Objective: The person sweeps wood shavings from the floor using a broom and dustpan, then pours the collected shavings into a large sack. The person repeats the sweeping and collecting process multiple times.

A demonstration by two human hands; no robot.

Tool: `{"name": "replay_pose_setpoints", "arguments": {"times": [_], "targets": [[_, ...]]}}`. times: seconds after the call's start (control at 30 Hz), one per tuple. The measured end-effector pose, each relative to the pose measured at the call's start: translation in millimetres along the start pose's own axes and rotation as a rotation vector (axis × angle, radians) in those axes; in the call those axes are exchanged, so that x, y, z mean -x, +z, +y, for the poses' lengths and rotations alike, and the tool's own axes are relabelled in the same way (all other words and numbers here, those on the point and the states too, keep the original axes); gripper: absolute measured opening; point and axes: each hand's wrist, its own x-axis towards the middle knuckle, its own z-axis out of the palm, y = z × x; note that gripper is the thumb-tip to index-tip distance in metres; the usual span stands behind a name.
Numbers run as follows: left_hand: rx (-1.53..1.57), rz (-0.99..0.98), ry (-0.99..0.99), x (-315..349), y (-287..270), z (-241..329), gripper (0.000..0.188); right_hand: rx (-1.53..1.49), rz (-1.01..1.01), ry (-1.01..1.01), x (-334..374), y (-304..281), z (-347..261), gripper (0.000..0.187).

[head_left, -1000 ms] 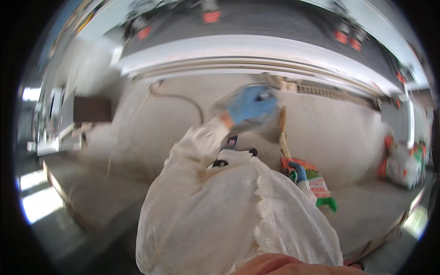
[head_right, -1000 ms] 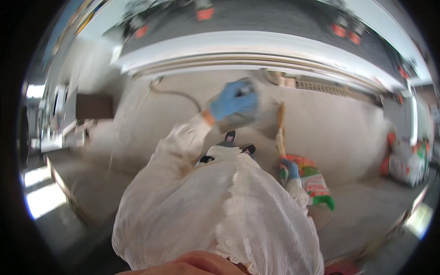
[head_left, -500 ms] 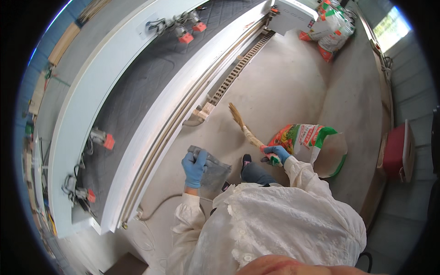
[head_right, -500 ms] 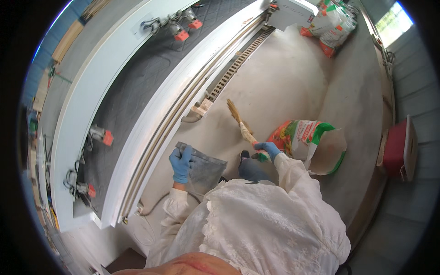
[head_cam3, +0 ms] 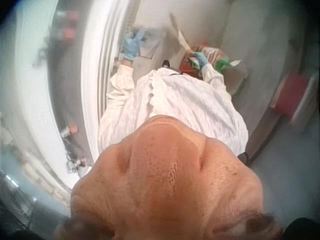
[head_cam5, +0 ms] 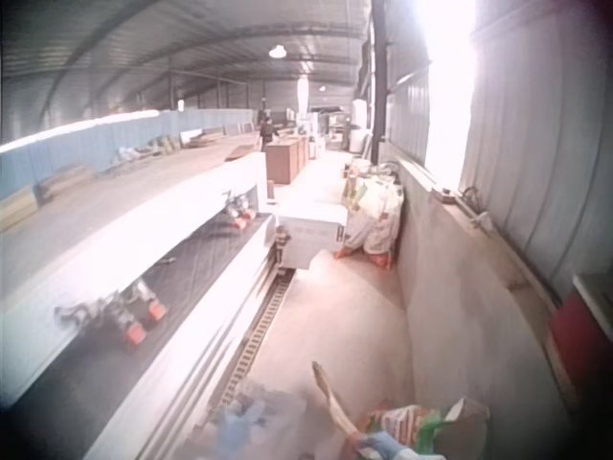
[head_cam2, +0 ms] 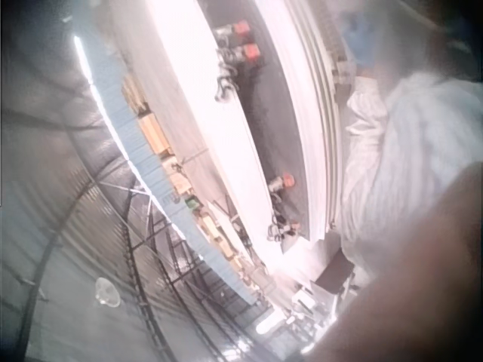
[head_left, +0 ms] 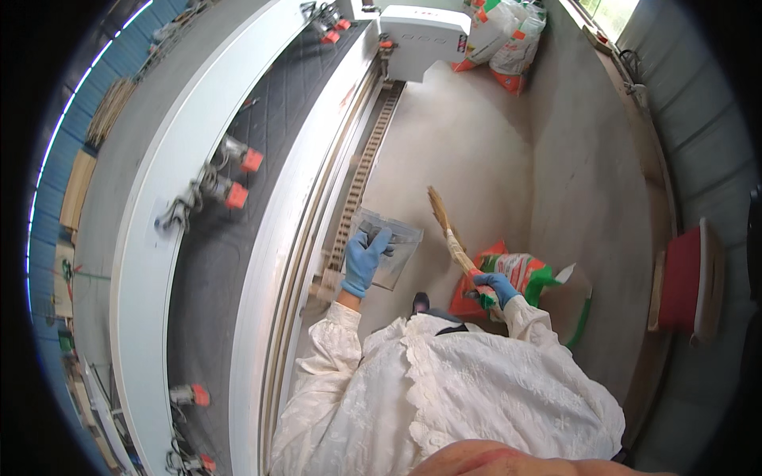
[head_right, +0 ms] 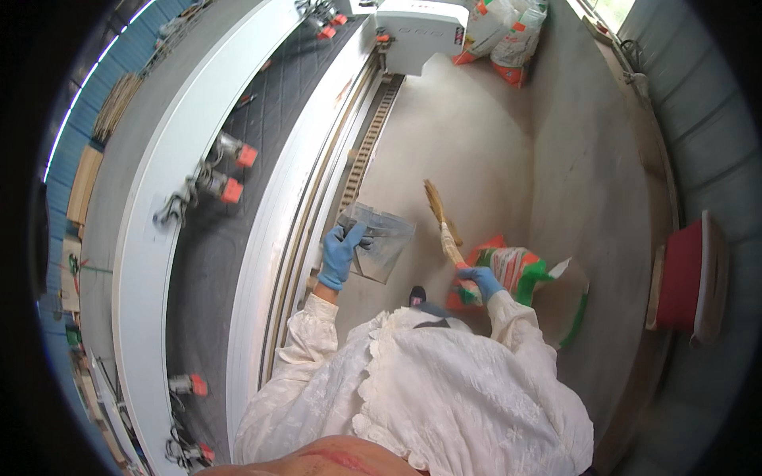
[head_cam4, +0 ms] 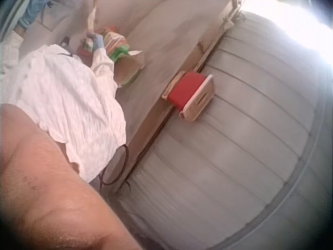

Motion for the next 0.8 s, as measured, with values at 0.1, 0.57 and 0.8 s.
{"name": "replay_pose_setpoints", "arguments": {"times": [0.1, 0.57, 0.8], "targets": [[0.047, -0.059, 0.007, -85, 43, -2, 0.026, -0.208, -0.042, -0.077, -25, -17, -58, 0.033], [0.098, -0.343, 0.003, -508, 246, 12, 0.020, -0.291, 0.102, -0.201, -94, -60, -343, 0.039], [0.006, -0.492, -0.007, -669, 395, 16, 0.022, -0.106, 0.219, -0.339, -113, -110, -494, 0.036]]}}
